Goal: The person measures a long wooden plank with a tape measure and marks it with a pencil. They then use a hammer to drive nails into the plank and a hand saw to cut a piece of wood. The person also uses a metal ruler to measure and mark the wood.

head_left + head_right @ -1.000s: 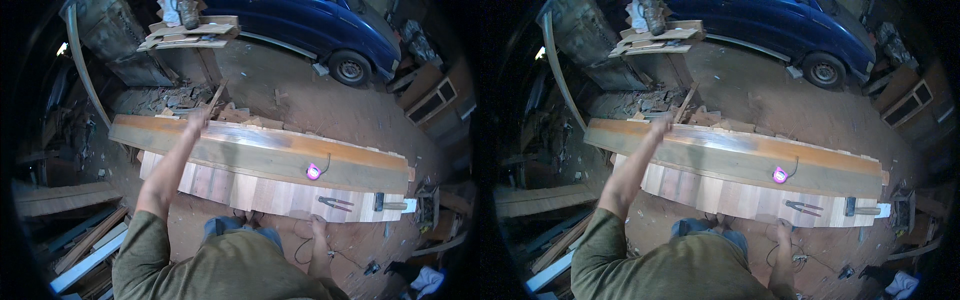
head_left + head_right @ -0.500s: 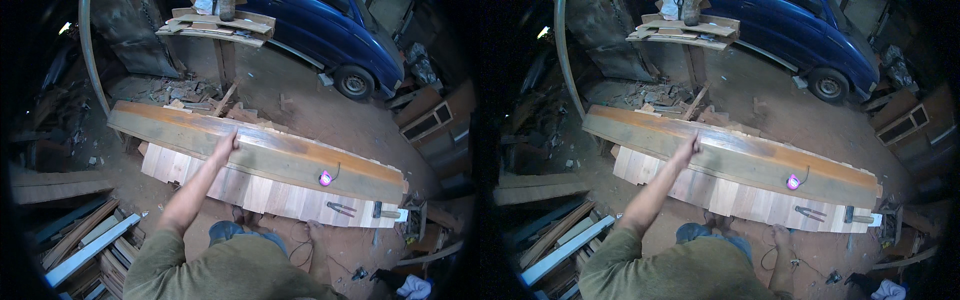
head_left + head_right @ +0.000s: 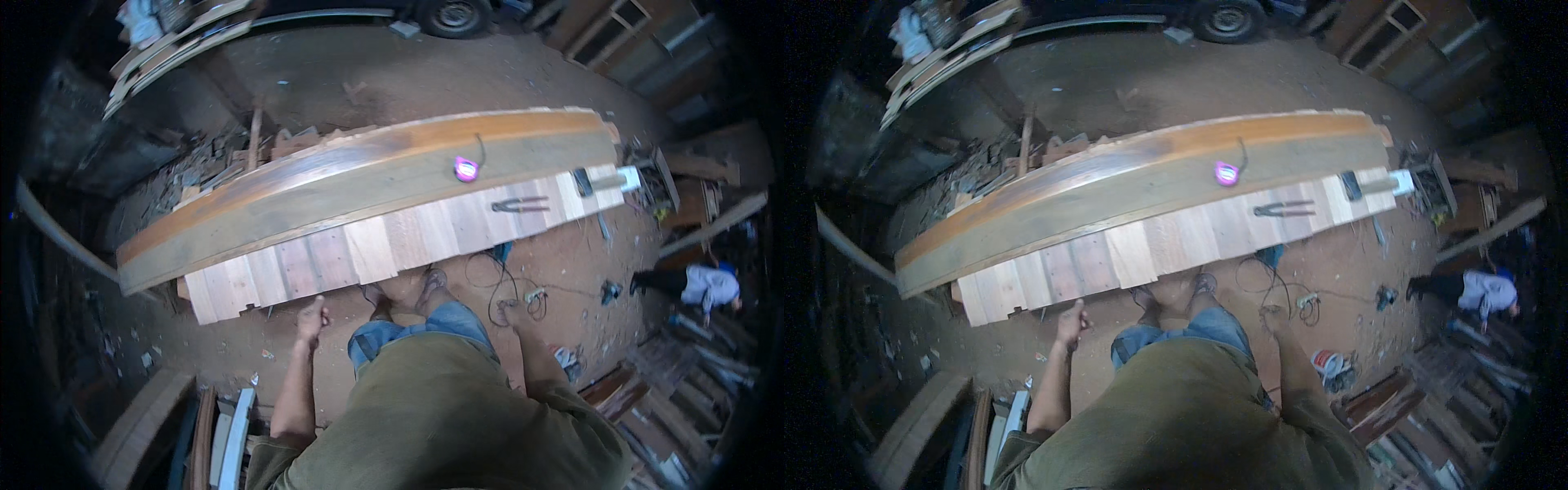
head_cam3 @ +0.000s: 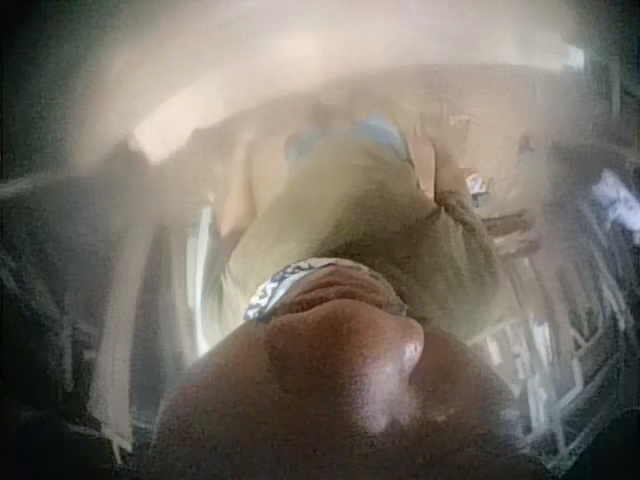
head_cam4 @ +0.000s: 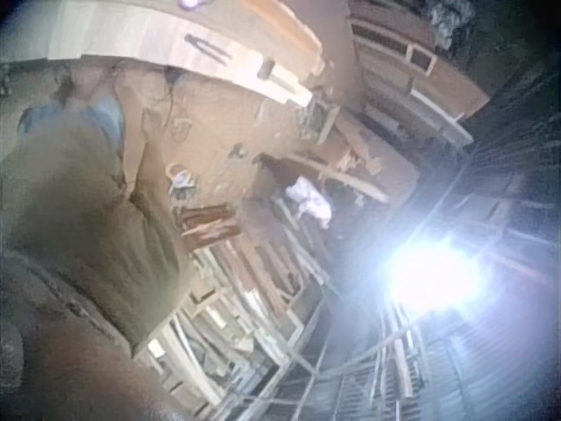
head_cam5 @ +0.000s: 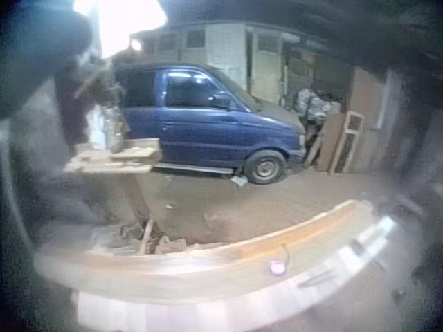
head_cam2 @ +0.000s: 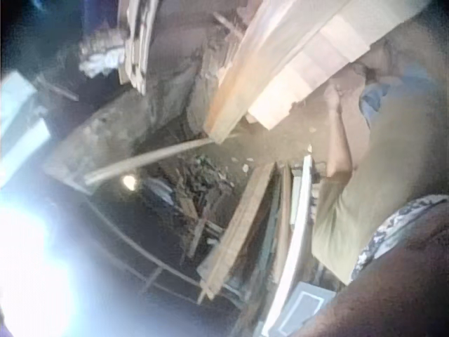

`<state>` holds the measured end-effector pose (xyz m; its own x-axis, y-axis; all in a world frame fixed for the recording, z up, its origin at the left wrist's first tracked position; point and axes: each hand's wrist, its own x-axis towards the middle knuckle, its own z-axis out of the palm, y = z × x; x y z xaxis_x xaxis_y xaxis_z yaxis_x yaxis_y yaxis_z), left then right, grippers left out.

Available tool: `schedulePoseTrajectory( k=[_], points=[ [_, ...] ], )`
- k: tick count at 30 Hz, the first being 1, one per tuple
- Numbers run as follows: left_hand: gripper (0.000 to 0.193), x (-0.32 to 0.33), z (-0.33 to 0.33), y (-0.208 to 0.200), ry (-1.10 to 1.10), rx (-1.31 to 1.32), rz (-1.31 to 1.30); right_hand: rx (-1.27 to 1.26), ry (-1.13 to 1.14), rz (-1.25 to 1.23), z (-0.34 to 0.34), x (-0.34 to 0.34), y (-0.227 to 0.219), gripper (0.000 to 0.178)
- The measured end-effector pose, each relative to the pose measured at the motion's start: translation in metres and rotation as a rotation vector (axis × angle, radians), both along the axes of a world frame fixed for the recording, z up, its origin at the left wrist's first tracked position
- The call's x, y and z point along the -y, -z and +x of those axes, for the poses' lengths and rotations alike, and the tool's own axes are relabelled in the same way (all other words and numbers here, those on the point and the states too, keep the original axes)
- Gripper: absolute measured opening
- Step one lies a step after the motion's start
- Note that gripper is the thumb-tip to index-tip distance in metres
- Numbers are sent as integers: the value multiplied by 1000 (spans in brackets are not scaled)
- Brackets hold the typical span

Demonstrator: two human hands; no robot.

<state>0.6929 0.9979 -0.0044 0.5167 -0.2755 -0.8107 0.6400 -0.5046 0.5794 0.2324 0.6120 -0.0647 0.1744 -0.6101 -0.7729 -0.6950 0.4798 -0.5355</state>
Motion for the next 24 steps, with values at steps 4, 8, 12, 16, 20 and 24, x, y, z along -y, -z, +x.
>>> schedulePoseTrajectory(
  k=[4, 8, 12, 16, 20, 24],
  points=[
    [35, 8, 20, 13, -109, 234, -93, 19, 37, 16, -37, 4, 20, 23],
    [27, 46, 17, 7, -84, 350, -103, 111, 183, 53, -54, 15, 25, 11],
    [32, 91, -22, -1, 97, 395, 2, 213, 270, -13, -95, 41, 7, 19],
    [35, 142, -113, 16, 210, 396, -1, 328, 342, -12, -181, 72, -4, 20],
    [22, 160, -190, 76, 421, 151, -146, 235, 576, -82, -298, 78, 17, 15],
    [17, 198, -237, 108, 603, -290, 35, 296, 838, -31, -407, 57, 27, 16]
  ],
)
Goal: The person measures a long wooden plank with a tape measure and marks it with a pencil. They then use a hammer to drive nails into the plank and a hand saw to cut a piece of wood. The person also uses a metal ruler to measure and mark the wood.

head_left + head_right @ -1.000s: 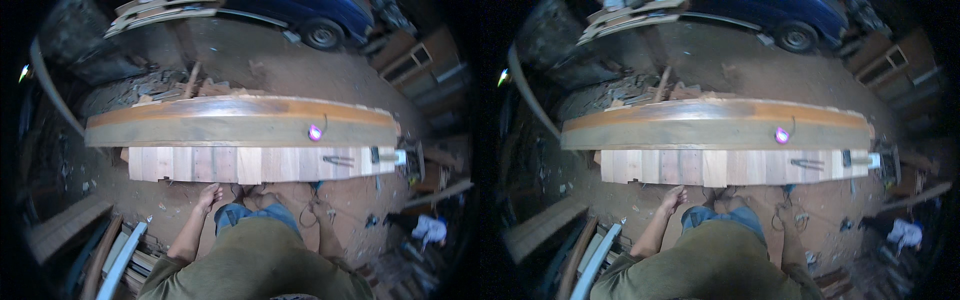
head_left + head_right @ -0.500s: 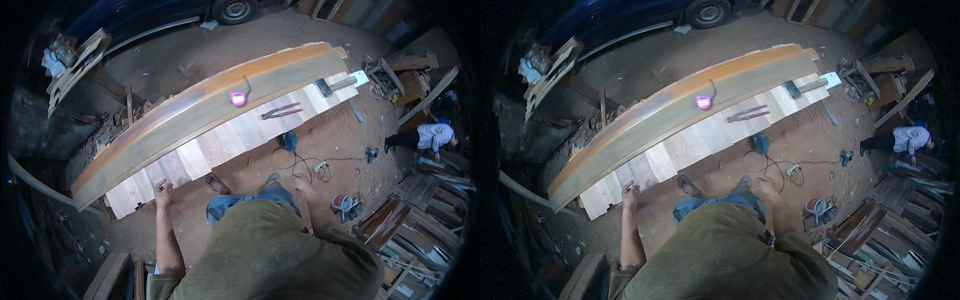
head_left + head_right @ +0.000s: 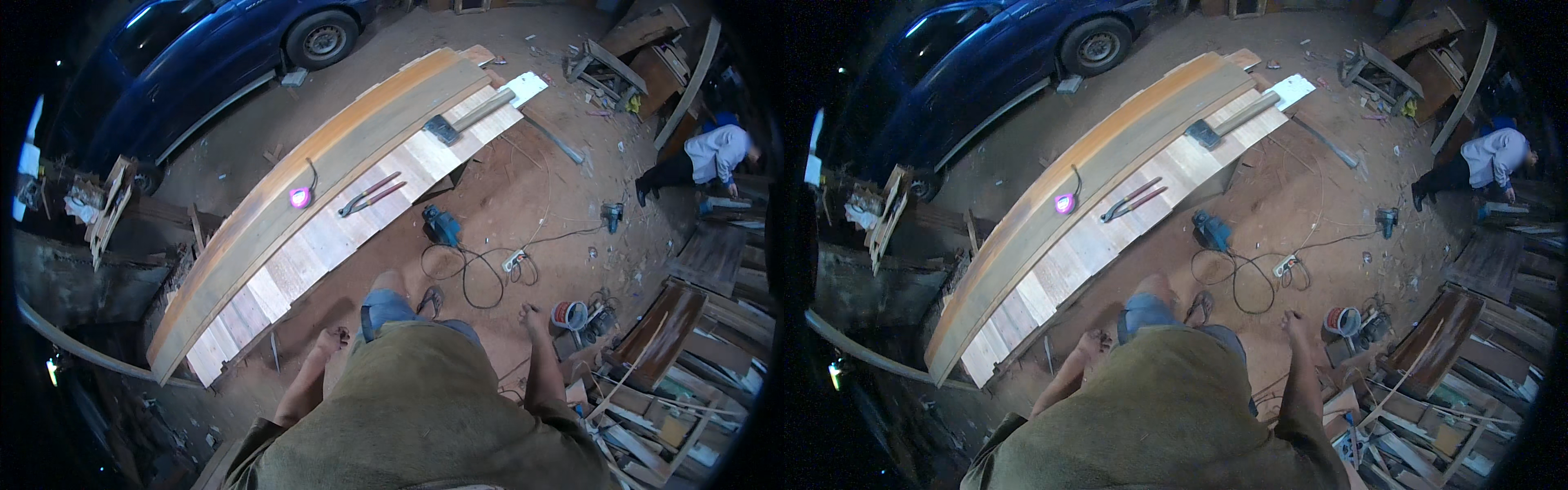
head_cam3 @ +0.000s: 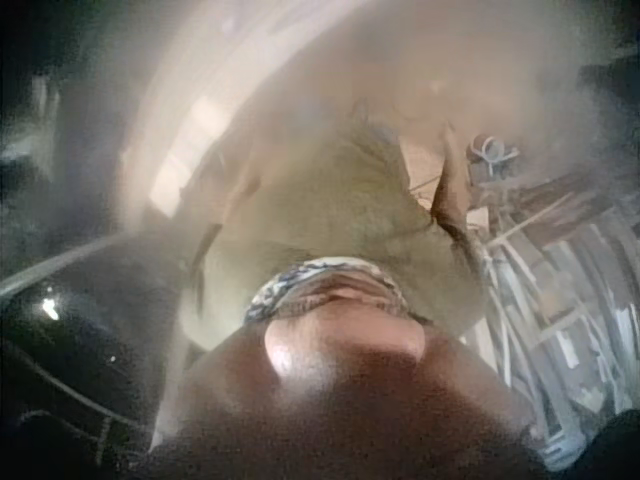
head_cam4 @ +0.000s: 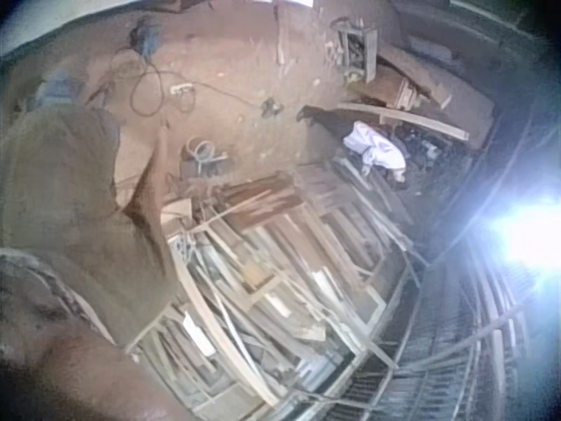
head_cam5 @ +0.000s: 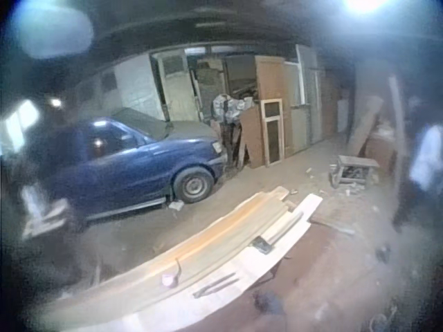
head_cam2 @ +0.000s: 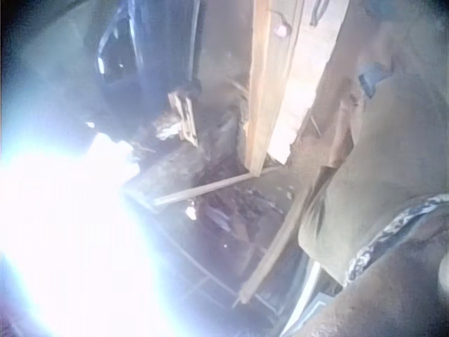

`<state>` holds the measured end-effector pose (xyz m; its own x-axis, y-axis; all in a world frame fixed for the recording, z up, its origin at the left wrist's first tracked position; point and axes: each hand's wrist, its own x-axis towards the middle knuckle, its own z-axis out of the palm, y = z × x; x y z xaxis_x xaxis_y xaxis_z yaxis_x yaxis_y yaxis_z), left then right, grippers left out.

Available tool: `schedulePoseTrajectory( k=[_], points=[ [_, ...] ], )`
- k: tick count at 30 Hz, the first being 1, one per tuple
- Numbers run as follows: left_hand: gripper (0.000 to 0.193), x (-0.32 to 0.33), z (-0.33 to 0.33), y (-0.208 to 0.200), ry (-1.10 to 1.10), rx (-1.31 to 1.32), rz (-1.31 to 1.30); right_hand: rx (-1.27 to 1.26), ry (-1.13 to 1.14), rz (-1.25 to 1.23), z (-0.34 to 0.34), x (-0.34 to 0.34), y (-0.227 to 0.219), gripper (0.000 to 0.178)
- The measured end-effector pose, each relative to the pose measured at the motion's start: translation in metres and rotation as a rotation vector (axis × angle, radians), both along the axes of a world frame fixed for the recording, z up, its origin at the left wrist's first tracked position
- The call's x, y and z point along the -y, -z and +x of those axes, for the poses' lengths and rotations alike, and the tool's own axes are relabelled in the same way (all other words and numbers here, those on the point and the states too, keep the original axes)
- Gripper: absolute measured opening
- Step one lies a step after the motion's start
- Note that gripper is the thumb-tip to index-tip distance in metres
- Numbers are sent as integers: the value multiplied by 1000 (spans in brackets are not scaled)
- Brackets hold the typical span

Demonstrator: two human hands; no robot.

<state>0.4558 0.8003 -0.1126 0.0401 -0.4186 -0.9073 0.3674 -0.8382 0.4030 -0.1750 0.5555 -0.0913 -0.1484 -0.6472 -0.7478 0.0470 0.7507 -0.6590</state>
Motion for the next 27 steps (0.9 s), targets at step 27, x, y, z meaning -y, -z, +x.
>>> schedulePoseTrajectory(
  k=[27],
  points=[
    [45, 802, -127, -110, 270, 1414, -663, -222, -310, -247, -18, 473, -138, 41]
  ],
)
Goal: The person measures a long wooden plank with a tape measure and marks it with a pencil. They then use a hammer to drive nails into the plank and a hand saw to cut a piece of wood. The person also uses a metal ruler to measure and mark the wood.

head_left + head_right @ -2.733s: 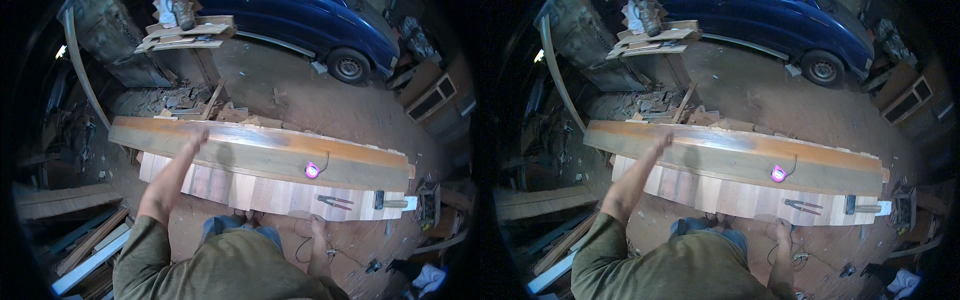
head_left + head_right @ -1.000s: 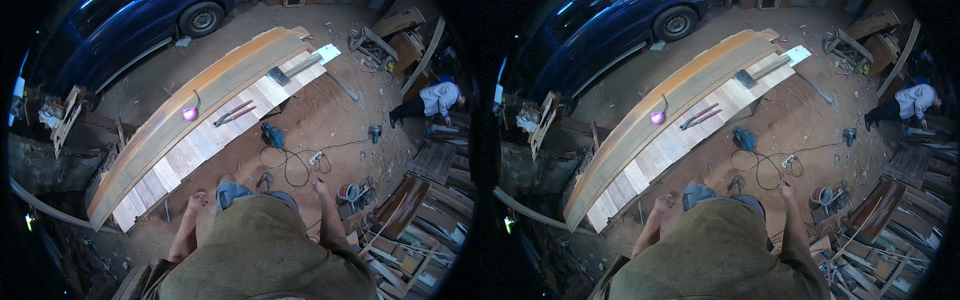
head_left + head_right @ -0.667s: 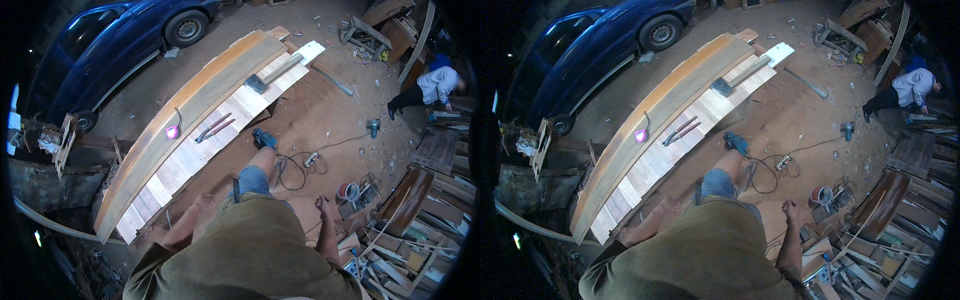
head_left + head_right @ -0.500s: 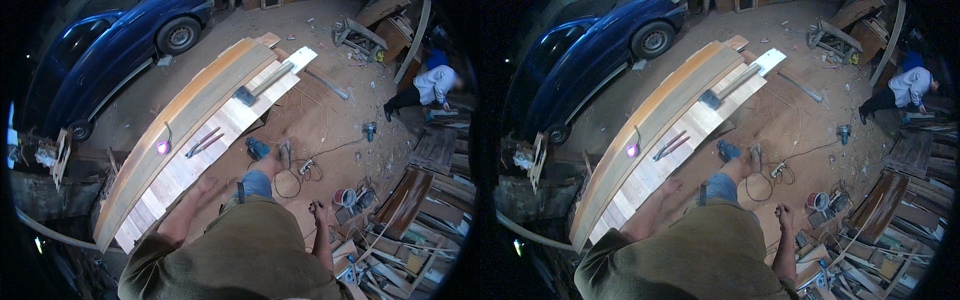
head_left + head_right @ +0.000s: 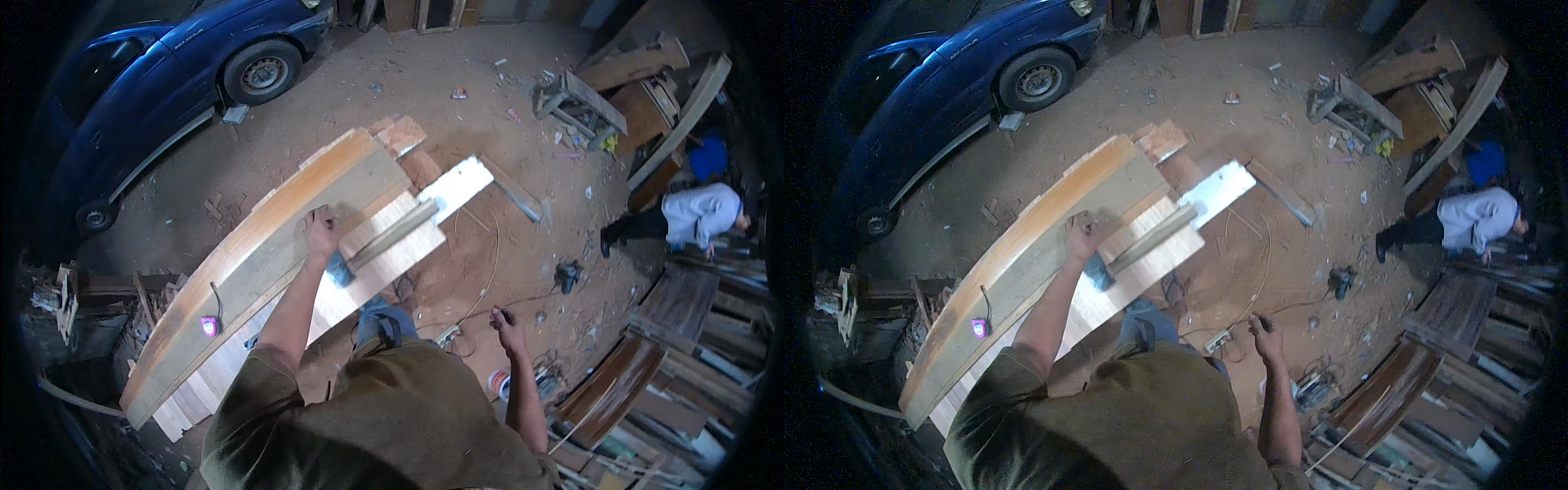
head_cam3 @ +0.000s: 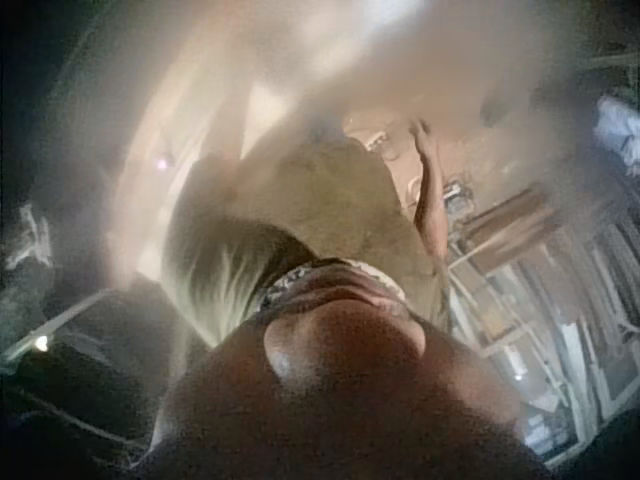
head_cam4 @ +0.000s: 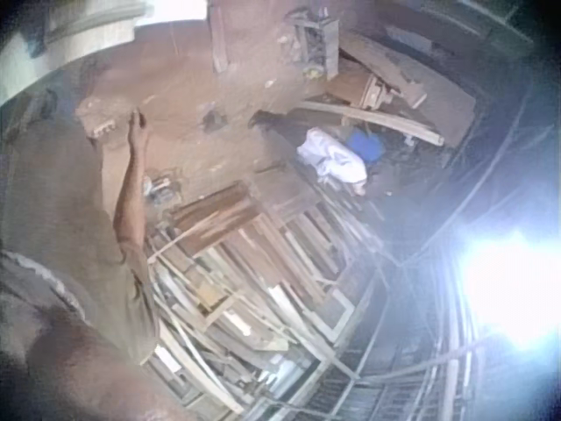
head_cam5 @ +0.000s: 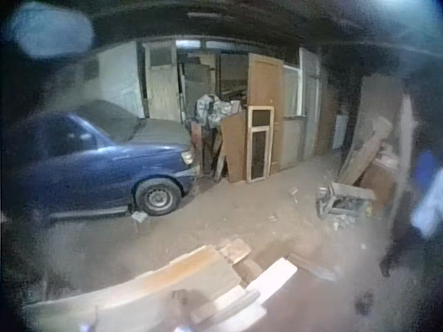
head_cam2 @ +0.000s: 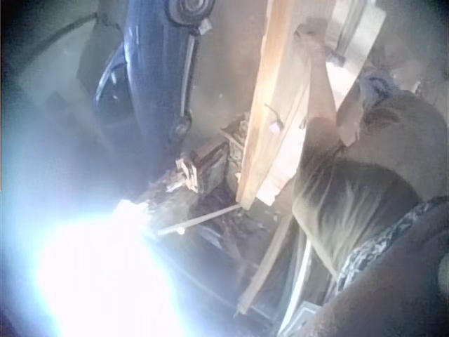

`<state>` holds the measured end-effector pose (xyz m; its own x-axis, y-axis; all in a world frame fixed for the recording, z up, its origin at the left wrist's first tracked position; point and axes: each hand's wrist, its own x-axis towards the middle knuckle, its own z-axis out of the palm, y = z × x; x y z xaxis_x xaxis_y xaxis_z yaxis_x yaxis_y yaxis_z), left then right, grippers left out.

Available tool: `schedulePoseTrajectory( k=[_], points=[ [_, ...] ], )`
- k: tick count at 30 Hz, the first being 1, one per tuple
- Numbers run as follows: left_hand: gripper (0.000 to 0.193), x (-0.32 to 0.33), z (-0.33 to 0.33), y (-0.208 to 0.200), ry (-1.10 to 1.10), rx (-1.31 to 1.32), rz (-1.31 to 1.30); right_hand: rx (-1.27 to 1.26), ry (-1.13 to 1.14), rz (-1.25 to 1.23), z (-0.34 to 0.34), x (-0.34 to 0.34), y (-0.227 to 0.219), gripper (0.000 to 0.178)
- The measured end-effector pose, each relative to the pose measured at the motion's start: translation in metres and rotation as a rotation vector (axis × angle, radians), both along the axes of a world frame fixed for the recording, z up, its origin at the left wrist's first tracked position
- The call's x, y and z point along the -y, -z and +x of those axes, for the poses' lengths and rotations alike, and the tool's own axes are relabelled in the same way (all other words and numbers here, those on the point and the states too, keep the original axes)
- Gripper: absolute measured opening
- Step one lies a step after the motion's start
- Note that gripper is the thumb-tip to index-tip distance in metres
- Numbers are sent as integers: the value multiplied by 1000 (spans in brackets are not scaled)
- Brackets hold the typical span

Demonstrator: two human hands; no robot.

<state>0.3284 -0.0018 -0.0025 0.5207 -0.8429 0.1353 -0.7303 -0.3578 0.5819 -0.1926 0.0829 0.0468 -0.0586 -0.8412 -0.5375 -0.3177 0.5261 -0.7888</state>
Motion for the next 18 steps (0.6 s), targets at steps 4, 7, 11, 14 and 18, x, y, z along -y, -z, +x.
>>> schedulePoseTrajectory(
  k=[4, 7, 11, 14, 18],
  points=[
    [54, 26, -1, 14, -169, 173, 193, -6, 88, -33, -2, 88, -17, 41],
    [56, 33, -7, 14, -197, 214, 323, -34, 88, 58, 6, 124, -22, 42],
    [55, 35, -13, 12, -191, 153, 300, -15, -107, 129, 14, 167, -5, 42],
    [56, 36, -18, 13, -204, 143, 181, -50, -281, 137, 25, 210, 0, 41],
    [54, 39, -27, 18, -299, 115, 229, -99, -500, 4, 45, 285, 27, 38]
  ],
)
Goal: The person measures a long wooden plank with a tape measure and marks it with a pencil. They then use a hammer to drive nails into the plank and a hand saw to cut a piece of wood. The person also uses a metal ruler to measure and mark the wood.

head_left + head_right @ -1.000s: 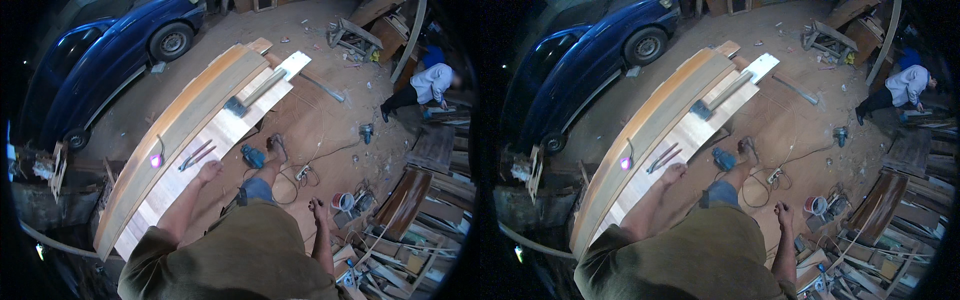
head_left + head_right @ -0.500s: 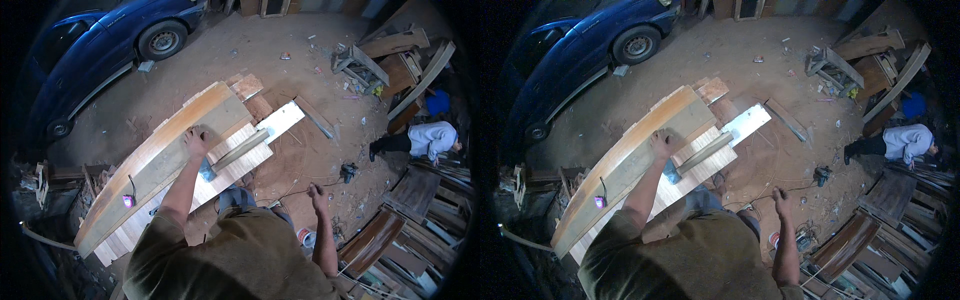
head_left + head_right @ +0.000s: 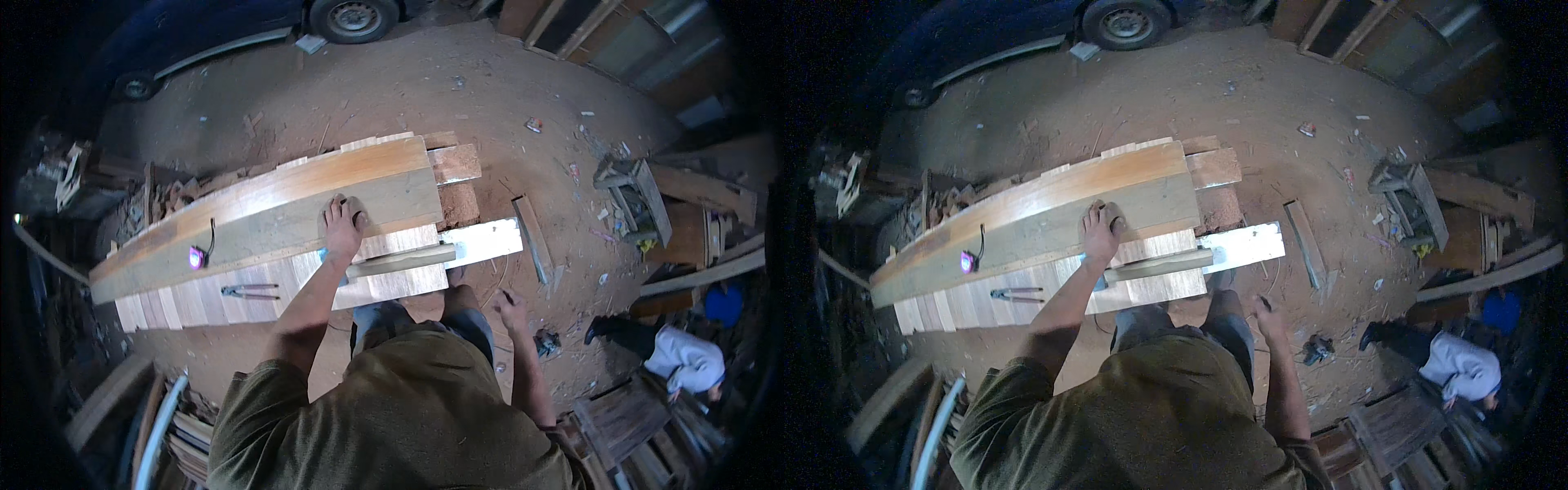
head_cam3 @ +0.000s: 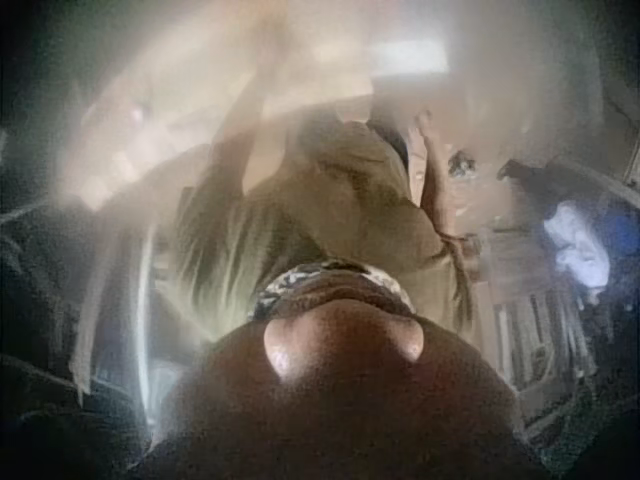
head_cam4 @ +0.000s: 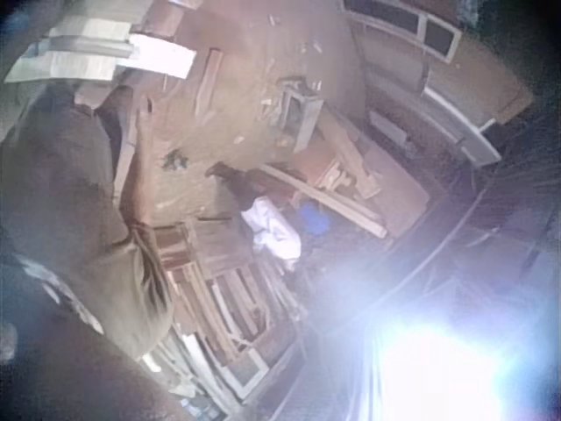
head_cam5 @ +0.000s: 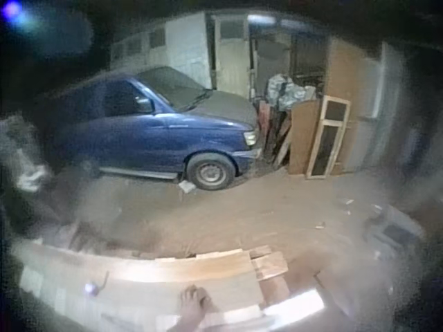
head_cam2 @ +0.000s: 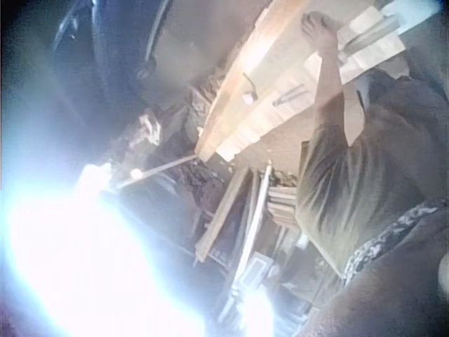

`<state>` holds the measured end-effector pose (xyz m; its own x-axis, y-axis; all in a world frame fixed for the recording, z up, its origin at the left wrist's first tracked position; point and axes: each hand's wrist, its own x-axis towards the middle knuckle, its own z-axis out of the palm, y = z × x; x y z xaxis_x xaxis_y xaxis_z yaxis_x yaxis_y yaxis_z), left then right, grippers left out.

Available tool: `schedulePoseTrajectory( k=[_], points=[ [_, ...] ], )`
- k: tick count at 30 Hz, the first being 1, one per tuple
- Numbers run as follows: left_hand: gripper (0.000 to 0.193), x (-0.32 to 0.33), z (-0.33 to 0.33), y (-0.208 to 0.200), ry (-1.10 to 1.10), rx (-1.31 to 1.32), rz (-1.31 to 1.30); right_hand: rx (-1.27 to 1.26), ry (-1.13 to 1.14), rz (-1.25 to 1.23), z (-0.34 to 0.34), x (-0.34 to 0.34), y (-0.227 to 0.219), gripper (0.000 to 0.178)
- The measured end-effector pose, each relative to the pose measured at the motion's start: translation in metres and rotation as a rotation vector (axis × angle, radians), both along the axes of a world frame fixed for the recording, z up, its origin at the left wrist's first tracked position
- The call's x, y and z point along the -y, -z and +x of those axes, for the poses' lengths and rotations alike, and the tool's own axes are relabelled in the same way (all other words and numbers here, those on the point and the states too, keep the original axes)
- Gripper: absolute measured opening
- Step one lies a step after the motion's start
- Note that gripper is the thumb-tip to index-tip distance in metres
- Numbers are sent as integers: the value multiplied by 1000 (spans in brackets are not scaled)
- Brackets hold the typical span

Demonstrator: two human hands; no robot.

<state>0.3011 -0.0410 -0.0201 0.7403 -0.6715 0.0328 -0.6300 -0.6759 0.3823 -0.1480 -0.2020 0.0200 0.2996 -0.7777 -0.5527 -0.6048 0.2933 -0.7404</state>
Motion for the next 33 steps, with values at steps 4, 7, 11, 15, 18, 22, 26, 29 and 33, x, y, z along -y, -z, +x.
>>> schedulePoseTrajectory(
  k=[4, 7, 11, 15, 18, 22, 26, 29, 33],
  points=[
    [61, 4, -17, 18, -161, -11, 26, -6, -425, -297, 70, 71, -23, 33],
    [73, 25, -40, -18, -312, -73, 104, 49, -660, -418, 121, 103, -27, 26],
    [90, 40, -53, -13, -460, -162, 191, 177, -1015, -343, 177, 131, -50, 25],
    [86, 42, -56, -11, -517, -169, 176, 239, -1228, -249, 199, 155, -34, 25],
    [82, 47, -58, -9, -542, -146, 160, 261, -1278, -157, 201, 166, -25, 26],
    [75, 53, -67, 7, -602, -183, 173, 264, -1372, -102, 201, 171, -14, 26],
    [69, 67, -85, 5, -712, -219, 200, 214, -1533, -225, 219, 149, -27, 26],
    [65, 69, -88, -12, -733, -230, 157, 522, -1676, -419, 242, 113, -14, 26],
    [47, 49, -74, -20, -664, -183, 47, 431, -1885, -524, 270, 54, -14, 32]
  ],
)
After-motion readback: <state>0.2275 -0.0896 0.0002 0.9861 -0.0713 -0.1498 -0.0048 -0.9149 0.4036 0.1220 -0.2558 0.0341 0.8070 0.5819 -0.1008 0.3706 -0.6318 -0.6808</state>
